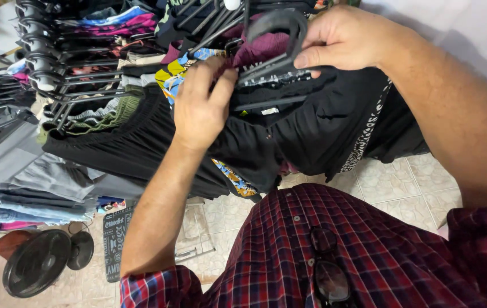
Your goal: The person organizes a pile of clothes by sorting through them and hanging them on a metal clothing rack. They handle various garments, including a maroon shirt and a patterned top, placing them on hangers and arranging them on the rack.
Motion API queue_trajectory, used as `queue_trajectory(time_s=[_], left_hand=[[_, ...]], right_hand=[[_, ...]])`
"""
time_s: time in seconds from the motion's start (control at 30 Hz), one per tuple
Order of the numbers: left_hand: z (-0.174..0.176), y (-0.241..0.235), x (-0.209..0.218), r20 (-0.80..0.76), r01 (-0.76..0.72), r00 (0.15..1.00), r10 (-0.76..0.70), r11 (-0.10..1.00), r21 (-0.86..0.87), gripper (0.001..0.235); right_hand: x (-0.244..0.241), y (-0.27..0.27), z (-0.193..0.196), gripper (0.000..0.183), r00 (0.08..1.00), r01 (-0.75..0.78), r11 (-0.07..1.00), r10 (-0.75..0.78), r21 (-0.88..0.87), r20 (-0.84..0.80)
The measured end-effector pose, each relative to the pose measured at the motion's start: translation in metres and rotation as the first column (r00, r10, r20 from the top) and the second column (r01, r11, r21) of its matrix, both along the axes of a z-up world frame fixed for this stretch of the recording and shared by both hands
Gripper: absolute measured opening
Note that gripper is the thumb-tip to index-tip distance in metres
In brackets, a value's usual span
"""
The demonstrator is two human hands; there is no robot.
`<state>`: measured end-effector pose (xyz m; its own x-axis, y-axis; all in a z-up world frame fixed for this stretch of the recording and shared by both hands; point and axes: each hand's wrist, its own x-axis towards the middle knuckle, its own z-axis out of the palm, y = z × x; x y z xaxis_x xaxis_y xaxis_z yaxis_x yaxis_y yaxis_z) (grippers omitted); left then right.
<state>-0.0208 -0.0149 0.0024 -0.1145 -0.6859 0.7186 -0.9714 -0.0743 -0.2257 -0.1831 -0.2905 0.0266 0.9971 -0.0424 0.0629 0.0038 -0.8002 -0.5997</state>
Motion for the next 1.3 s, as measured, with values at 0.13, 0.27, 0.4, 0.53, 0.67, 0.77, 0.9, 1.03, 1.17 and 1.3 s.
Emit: queue_trajectory(time_s=[0.13,0.27,0.4,0.53,0.67,0.77,0.9,1.03,1.17,1.3], left_hand=[[-0.012,0.009,0.000,0.064,0.017,0.998,-0.017,1.000,-0.002,0.021],[-0.010,0.022,-0.010,0.101,0.055,0.994,-0.050,0.997,-0.050,0.016],[-0.002,0.043,-0.037,0.170,0.090,0.983,-0.072,0.991,-0.100,0.014],[-0.015,0.057,-0.038,0.102,-0.075,0.992,0.076,0.997,-0.019,0.014],[-0.020,0.058,-0.037,-0.041,-0.232,0.971,0.234,0.971,0.057,0.030],[-0.014,0.061,-0.045,-0.079,-0.243,0.965,0.248,0.967,0.073,0.031],[0.002,0.070,-0.054,-0.143,-0.188,0.972,0.185,0.982,-0.010,0.022],[0.014,0.075,-0.066,-0.158,-0.104,0.982,0.107,0.994,0.026,0.020],[0.002,0.083,-0.060,-0.140,0.015,0.990,-0.003,0.996,0.085,0.025],[-0.024,0.101,-0.030,-0.237,-0.127,0.951,0.196,0.952,0.279,0.034]], right_hand=[[-0.001,0.000,-0.006,0.009,0.996,-0.086,0.995,0.086,0.046,-0.010],[-0.004,0.009,0.003,0.019,0.997,-0.074,0.995,0.074,-0.060,0.000],[-0.008,0.011,0.008,0.013,0.990,-0.082,0.975,0.103,-0.208,0.093],[-0.009,0.018,-0.003,0.019,0.944,-0.087,0.919,0.200,-0.385,0.263],[-0.013,0.043,0.004,0.019,0.880,-0.052,0.853,0.285,-0.519,0.380],[-0.018,0.056,0.011,0.025,0.857,-0.035,0.856,0.291,-0.515,0.425],[-0.024,0.056,0.007,0.020,0.872,-0.040,0.858,0.280,-0.511,0.402],[-0.031,0.050,-0.002,0.026,0.956,0.047,0.826,0.127,-0.562,0.266],[-0.056,0.020,-0.006,0.037,0.979,0.181,0.776,-0.085,-0.604,0.184],[-0.115,-0.001,0.029,0.042,0.939,0.327,0.683,-0.309,-0.653,0.148]])
